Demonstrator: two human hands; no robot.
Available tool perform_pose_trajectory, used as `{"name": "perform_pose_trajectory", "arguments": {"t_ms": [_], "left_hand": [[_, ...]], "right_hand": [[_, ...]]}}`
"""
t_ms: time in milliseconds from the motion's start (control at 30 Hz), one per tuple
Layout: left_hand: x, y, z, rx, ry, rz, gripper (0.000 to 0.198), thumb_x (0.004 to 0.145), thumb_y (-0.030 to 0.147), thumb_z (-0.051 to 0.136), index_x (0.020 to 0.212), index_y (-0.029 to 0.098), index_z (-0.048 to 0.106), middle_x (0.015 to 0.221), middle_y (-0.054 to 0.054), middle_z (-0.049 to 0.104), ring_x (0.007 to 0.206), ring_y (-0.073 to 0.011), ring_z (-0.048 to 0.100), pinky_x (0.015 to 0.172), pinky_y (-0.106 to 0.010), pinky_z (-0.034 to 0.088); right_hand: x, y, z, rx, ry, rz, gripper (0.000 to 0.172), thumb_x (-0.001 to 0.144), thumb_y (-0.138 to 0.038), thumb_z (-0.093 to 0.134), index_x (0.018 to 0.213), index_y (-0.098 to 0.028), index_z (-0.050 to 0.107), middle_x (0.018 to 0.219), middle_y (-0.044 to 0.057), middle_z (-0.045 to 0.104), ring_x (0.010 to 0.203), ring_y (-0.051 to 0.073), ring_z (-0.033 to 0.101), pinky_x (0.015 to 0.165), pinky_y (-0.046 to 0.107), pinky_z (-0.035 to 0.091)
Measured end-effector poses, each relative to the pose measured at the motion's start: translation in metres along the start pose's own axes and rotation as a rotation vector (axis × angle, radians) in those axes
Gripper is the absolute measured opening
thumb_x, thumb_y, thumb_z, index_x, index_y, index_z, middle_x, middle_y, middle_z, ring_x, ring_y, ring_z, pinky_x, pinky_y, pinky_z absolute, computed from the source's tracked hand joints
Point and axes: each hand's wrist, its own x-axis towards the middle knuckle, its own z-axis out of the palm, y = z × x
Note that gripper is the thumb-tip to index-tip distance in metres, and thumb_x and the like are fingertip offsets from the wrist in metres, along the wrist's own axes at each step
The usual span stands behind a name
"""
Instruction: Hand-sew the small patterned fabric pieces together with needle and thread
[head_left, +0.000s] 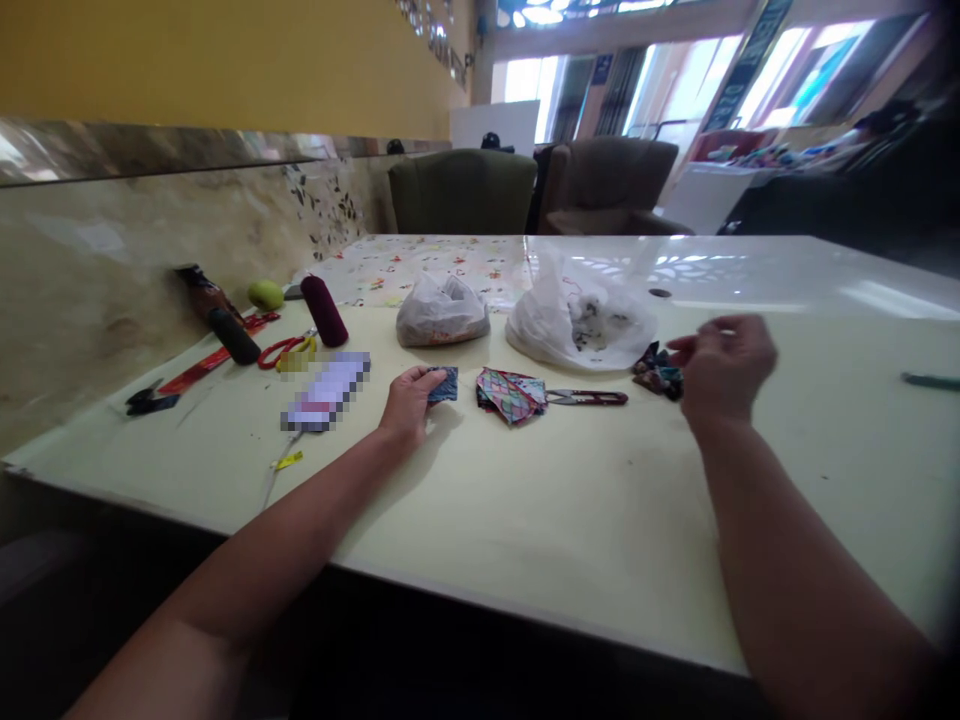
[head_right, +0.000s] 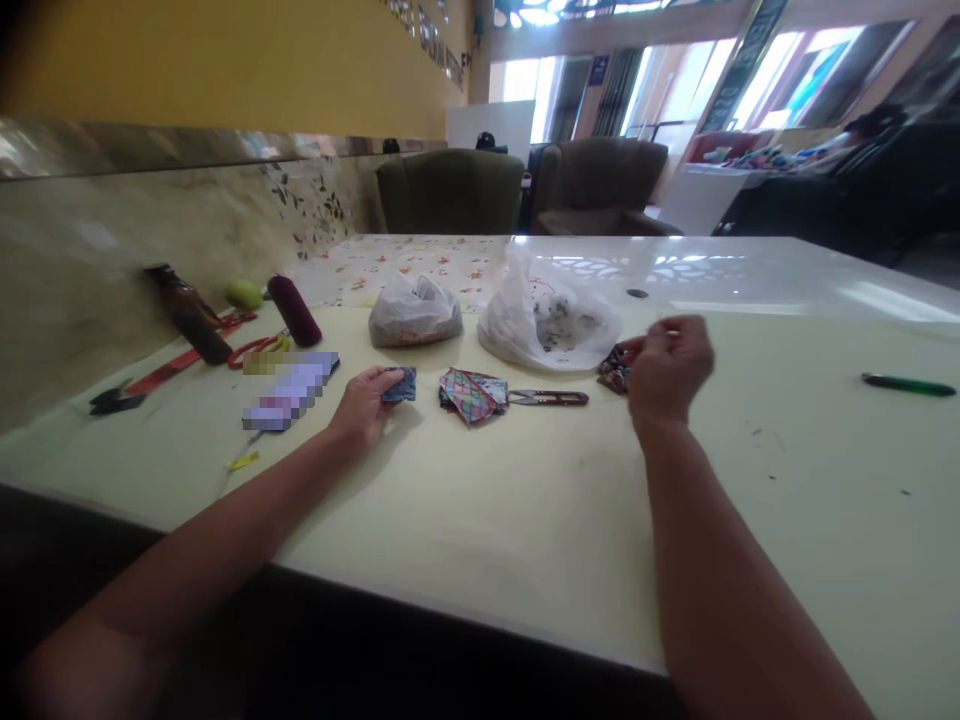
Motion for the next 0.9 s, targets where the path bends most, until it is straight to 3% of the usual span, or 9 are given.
{"name": "perform_pose_trajectory", "arguments": {"t_ms": [200, 300, 400, 600, 733, 900], "left_hand": [[-0.019, -0.002, 0.010, -0.022, -0.142, -0.066, 0.027, 0.060, 0.028, 0.085, 0.078, 0.014, 0.070, 0.075, -0.002, 0.070, 0.068, -0.0116, 0.061, 0.070, -0.025, 0.049], [-0.028, 0.000, 0.015, 0.015, -0.190, -0.094, 0.028, 0.060, 0.029, 0.086, 0.078, 0.013, 0.071, 0.075, -0.003, 0.071, 0.067, -0.0121, 0.062, 0.070, -0.026, 0.049], [-0.034, 0.000, 0.018, 0.053, -0.253, -0.110, 0.024, 0.062, 0.028, 0.086, 0.074, 0.013, 0.071, 0.072, -0.003, 0.070, 0.064, -0.0118, 0.062, 0.068, -0.026, 0.048], [-0.037, -0.001, 0.017, 0.069, -0.329, -0.118, 0.020, 0.068, 0.029, 0.083, 0.077, 0.014, 0.074, 0.073, -0.004, 0.072, 0.064, -0.0118, 0.062, 0.068, -0.026, 0.048], [-0.037, 0.000, 0.017, 0.075, -0.287, -0.102, 0.022, 0.067, 0.030, 0.083, 0.079, 0.013, 0.075, 0.077, -0.006, 0.074, 0.067, -0.0129, 0.064, 0.070, -0.026, 0.050], [-0.036, 0.001, 0.017, 0.106, -0.248, -0.052, 0.024, 0.066, 0.031, 0.083, 0.079, 0.012, 0.075, 0.079, -0.007, 0.074, 0.069, -0.0133, 0.064, 0.071, -0.026, 0.050]], "right_hand": [[-0.040, -0.009, 0.055, 0.106, -0.278, 0.126, 0.019, 0.082, -0.038, 0.065, 0.084, -0.021, 0.056, 0.053, -0.008, 0.039, 0.042, 0.007, 0.036, 0.038, 0.020, 0.033], [-0.068, -0.016, 0.074, 0.107, -0.577, 0.174, 0.025, 0.083, -0.044, 0.063, 0.086, -0.019, 0.059, 0.057, -0.006, 0.045, 0.045, 0.007, 0.038, 0.038, 0.021, 0.032], [-0.086, -0.019, 0.084, 0.083, -0.713, 0.179, 0.026, 0.082, -0.043, 0.065, 0.090, -0.018, 0.061, 0.064, -0.003, 0.053, 0.050, 0.008, 0.041, 0.041, 0.021, 0.032], [-0.089, -0.015, 0.086, 0.078, -0.756, 0.087, 0.018, 0.085, -0.034, 0.058, 0.078, -0.018, 0.056, 0.065, -0.003, 0.052, 0.056, 0.009, 0.042, 0.051, 0.022, 0.034], [-0.090, -0.018, 0.085, -0.020, -0.627, -0.007, 0.012, 0.093, -0.031, 0.046, 0.091, -0.021, 0.052, 0.065, -0.004, 0.049, 0.059, 0.012, 0.043, 0.057, 0.025, 0.034], [-0.093, -0.022, 0.085, -0.120, -0.537, -0.214, 0.013, 0.089, -0.022, 0.049, 0.076, -0.020, 0.051, 0.076, 0.002, 0.053, 0.071, 0.015, 0.049, 0.067, 0.028, 0.038]]}}
